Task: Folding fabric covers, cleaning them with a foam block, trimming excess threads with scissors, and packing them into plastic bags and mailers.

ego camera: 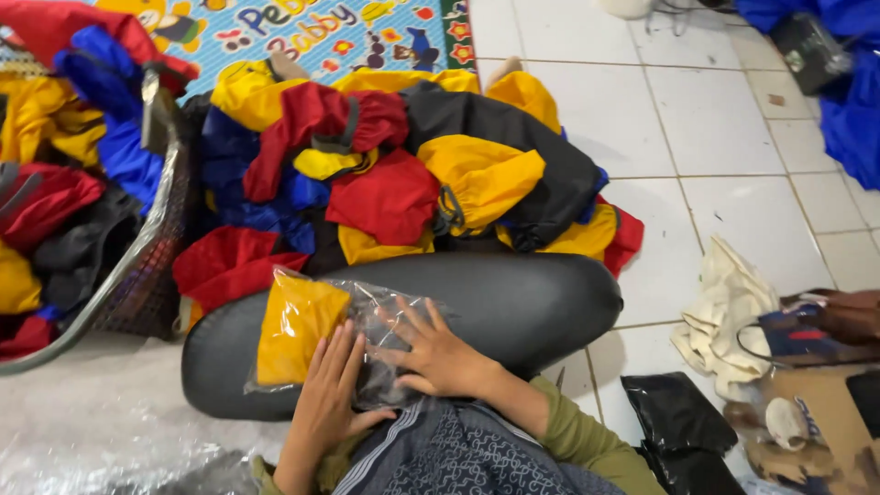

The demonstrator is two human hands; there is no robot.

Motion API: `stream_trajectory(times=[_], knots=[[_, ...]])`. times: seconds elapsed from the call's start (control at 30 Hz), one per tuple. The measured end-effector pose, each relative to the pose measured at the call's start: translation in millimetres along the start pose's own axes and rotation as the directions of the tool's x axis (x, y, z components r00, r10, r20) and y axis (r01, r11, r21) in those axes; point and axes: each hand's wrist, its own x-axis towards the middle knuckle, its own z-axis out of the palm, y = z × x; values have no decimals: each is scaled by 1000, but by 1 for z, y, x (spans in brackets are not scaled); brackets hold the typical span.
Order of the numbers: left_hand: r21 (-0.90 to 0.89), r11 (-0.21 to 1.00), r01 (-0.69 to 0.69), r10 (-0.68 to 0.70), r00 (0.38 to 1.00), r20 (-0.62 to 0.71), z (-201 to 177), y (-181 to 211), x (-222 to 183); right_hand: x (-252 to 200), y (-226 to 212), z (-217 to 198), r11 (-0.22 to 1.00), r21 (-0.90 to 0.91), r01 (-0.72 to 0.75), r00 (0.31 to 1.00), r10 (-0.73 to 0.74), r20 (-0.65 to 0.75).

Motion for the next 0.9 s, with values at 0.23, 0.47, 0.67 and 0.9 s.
stream_trajectory(times=[0.23, 0.47, 0.67, 0.9], knots=[[139, 979, -149, 174, 966, -189, 33, -16, -21, -40, 8, -56, 955, 239, -175, 649, 295, -701], [208, 970, -123, 204, 878, -432, 36, 0, -9, -13, 38, -6, 850, 370, -374, 849, 475, -231], [63, 998, -31, 65, 755, -653, -4, 24, 17, -20, 21, -50, 802, 564, -195, 799, 464, -383], [-309, 951, -11, -248, 571, -783, -58, 73, 40, -81, 3, -141, 658, 720, 221, 912, 122, -391]])
